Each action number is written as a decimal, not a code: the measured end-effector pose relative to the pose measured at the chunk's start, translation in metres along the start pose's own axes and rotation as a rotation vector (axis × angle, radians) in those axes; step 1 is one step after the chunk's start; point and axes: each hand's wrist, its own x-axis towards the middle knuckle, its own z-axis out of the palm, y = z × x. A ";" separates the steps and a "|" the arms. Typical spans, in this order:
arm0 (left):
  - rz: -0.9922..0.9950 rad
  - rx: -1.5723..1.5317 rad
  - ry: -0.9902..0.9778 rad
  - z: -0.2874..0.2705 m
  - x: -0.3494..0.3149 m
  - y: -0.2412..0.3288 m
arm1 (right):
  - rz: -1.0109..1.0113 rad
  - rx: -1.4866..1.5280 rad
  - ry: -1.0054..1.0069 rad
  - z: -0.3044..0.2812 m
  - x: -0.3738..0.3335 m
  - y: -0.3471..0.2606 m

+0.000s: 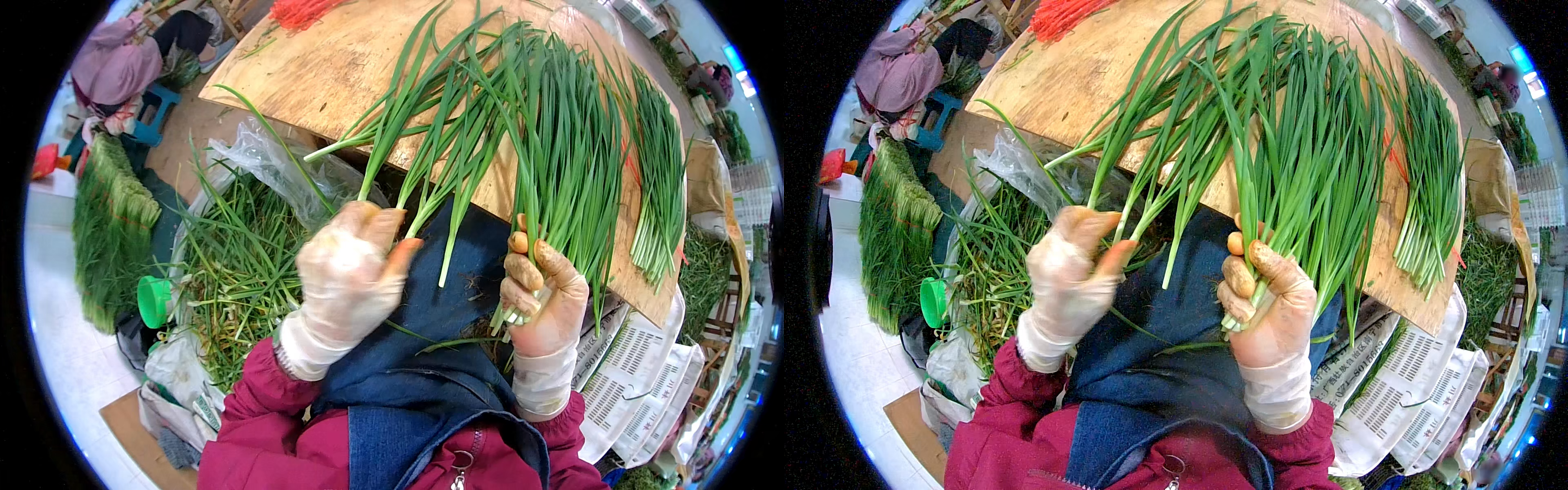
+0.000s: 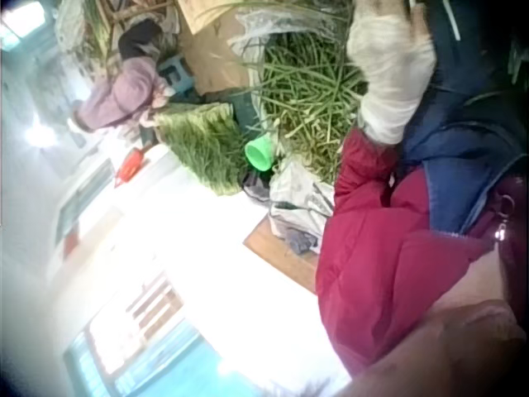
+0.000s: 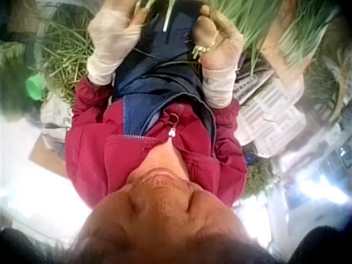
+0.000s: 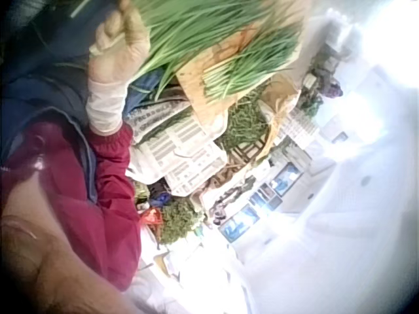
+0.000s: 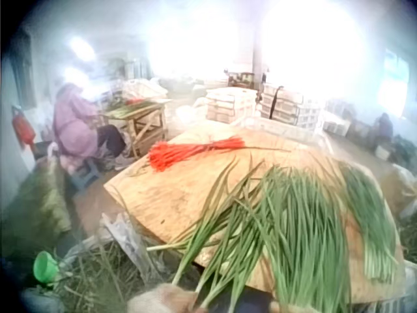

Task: The person, wearing gloves, cleans and sorts bundles of green chives by hand, removing damaged leaves and debris before placing the cleaned bundles into a white plastic basket.

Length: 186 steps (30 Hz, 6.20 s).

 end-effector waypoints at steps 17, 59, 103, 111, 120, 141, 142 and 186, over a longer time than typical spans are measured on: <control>-0.877 -1.122 -0.255 -0.005 0.001 0.029 | -0.018 -0.580 0.246 0.023 0.008 0.038; 0.095 -0.123 -0.230 -0.031 -0.016 0.010 | -0.061 -0.820 0.220 0.020 0.003 0.029; -0.958 -1.072 -0.462 0.006 0.003 0.024 | -0.016 -0.541 0.205 0.013 0.014 0.041; -0.830 -1.085 -0.258 0.019 0.000 0.032 | -0.061 -0.712 0.247 0.017 0.010 0.037; -0.915 -1.023 -0.212 -0.009 0.002 0.024 | 0.007 -0.573 0.286 0.011 0.011 0.032; -0.899 -0.859 -0.253 0.031 0.016 -0.017 | -0.039 -0.316 0.198 0.032 -0.014 0.009; -0.909 -0.876 -0.257 0.033 0.017 -0.018 | -0.031 -0.353 0.217 0.030 -0.012 0.009; -0.724 -1.173 -0.759 0.068 0.017 0.041 | -0.442 -1.043 0.664 -0.042 -0.069 -0.105</control>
